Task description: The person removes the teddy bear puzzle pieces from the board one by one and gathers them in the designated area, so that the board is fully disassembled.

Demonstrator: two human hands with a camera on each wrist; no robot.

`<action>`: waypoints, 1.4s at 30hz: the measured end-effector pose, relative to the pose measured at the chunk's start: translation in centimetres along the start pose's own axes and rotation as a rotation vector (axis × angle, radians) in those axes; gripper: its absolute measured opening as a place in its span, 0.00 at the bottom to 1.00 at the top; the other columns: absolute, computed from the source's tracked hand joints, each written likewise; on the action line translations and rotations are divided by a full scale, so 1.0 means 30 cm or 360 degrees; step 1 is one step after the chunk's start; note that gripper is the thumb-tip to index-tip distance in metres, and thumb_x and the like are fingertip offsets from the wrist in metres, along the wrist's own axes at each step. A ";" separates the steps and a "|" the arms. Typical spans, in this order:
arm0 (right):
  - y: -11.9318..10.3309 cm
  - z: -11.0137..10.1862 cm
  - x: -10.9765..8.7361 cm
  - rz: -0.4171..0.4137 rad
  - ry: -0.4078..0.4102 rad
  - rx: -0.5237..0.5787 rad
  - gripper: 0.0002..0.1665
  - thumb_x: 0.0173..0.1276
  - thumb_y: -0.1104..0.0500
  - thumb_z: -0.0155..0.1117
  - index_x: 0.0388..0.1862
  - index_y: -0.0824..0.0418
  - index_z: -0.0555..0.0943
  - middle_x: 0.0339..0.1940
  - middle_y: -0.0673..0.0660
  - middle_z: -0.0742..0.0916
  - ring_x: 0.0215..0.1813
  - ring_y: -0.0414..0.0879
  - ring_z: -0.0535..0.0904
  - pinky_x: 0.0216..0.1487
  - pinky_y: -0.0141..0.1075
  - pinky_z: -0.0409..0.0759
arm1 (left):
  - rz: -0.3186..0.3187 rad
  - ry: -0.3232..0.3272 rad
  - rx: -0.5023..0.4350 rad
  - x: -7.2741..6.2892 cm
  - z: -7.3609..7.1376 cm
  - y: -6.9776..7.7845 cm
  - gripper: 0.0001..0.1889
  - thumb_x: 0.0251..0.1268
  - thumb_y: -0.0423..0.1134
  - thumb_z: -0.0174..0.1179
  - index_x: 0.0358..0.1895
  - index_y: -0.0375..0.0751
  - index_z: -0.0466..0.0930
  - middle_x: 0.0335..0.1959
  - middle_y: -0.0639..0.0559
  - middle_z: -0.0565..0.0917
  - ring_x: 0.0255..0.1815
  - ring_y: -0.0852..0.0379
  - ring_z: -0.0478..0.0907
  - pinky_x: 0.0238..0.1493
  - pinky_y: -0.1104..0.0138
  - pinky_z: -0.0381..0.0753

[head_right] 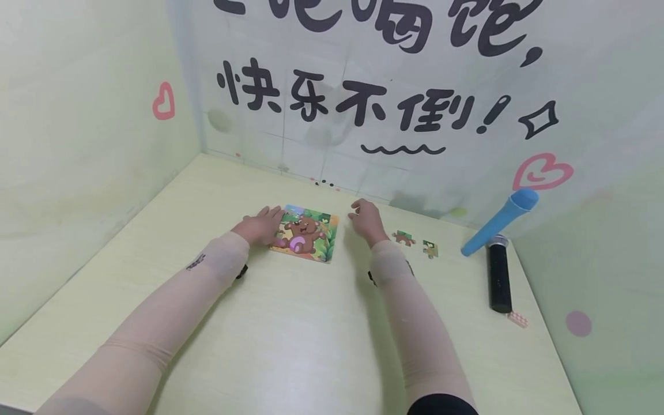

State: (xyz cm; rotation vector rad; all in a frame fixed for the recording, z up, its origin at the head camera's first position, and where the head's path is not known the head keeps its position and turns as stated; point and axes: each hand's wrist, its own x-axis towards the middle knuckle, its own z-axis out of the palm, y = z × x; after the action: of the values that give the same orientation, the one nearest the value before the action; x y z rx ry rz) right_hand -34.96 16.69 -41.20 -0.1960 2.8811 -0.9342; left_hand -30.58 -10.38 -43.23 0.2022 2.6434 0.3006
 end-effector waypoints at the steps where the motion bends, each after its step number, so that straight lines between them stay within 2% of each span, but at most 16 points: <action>1: -0.011 0.009 0.002 0.0000 -0.0006 0.0012 0.20 0.79 0.63 0.56 0.65 0.70 0.73 0.60 0.69 0.79 0.62 0.62 0.76 0.64 0.51 0.76 | -0.0001 0.0000 -0.0002 0.008 0.003 -0.003 0.38 0.82 0.42 0.47 0.83 0.43 0.35 0.84 0.48 0.34 0.84 0.43 0.30 0.76 0.34 0.45; 5: -0.053 0.045 0.003 -0.0007 -0.0035 0.0071 0.19 0.79 0.64 0.55 0.65 0.69 0.74 0.59 0.68 0.80 0.61 0.61 0.77 0.62 0.50 0.79 | 0.0010 0.0005 -0.0005 0.019 0.008 -0.010 0.38 0.82 0.42 0.47 0.83 0.43 0.35 0.84 0.47 0.34 0.83 0.43 0.30 0.75 0.33 0.45; 12: -0.101 0.103 0.007 -0.0008 -0.0105 0.0230 0.19 0.79 0.63 0.54 0.64 0.68 0.74 0.60 0.67 0.81 0.60 0.59 0.79 0.59 0.48 0.81 | 0.0043 0.0058 -0.0016 -0.044 -0.007 0.005 0.41 0.79 0.45 0.53 0.83 0.40 0.39 0.85 0.45 0.38 0.84 0.42 0.34 0.75 0.34 0.47; 18: -0.151 0.147 -0.001 -0.0017 -0.0179 0.0327 0.19 0.80 0.62 0.55 0.65 0.68 0.74 0.60 0.65 0.82 0.59 0.57 0.81 0.57 0.46 0.82 | 0.0004 0.0028 -0.0006 -0.012 0.004 -0.003 0.38 0.81 0.43 0.49 0.83 0.42 0.37 0.85 0.47 0.36 0.84 0.43 0.31 0.75 0.34 0.46; 21: -0.170 0.169 -0.003 -0.0016 -0.0205 0.0327 0.19 0.79 0.62 0.55 0.65 0.66 0.74 0.57 0.63 0.83 0.55 0.55 0.82 0.53 0.45 0.83 | 0.0008 0.0031 -0.0018 -0.015 0.002 -0.001 0.39 0.81 0.43 0.50 0.83 0.42 0.38 0.85 0.47 0.36 0.84 0.43 0.32 0.75 0.34 0.46; 25: -0.191 0.196 -0.003 -0.0008 -0.0242 0.0336 0.18 0.79 0.61 0.56 0.64 0.65 0.74 0.53 0.63 0.86 0.50 0.54 0.84 0.48 0.44 0.85 | 0.0014 0.0031 0.0002 -0.027 -0.005 0.004 0.42 0.78 0.48 0.54 0.83 0.41 0.38 0.85 0.46 0.37 0.84 0.43 0.32 0.76 0.34 0.47; 31: -0.213 0.220 -0.002 -0.0027 -0.0245 0.0293 0.18 0.79 0.59 0.58 0.63 0.64 0.75 0.55 0.63 0.86 0.53 0.53 0.85 0.51 0.45 0.84 | 0.0050 0.0082 0.0003 -0.054 -0.010 0.006 0.45 0.75 0.51 0.58 0.83 0.39 0.41 0.85 0.44 0.40 0.84 0.41 0.35 0.75 0.34 0.51; 39: -0.229 0.233 0.000 -0.0022 -0.0252 0.0273 0.16 0.79 0.59 0.58 0.61 0.64 0.75 0.52 0.63 0.88 0.46 0.52 0.86 0.42 0.41 0.85 | 0.0052 0.0071 0.0027 -0.046 -0.012 0.004 0.47 0.74 0.54 0.58 0.83 0.39 0.41 0.85 0.45 0.40 0.84 0.42 0.35 0.75 0.35 0.51; 42: -0.236 0.235 -0.001 -0.0034 -0.0249 0.0274 0.16 0.79 0.59 0.58 0.61 0.64 0.76 0.51 0.62 0.88 0.47 0.51 0.86 0.42 0.40 0.84 | 0.0038 0.0055 0.0039 -0.033 -0.010 0.001 0.47 0.75 0.54 0.58 0.83 0.40 0.40 0.85 0.45 0.39 0.84 0.42 0.34 0.75 0.34 0.51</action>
State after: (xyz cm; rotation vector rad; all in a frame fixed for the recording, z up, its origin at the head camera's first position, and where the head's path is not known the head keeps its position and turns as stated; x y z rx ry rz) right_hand -33.31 6.95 -42.70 -0.2719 2.6462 -1.1113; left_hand -29.85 -10.59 -42.54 0.2387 2.6817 0.2817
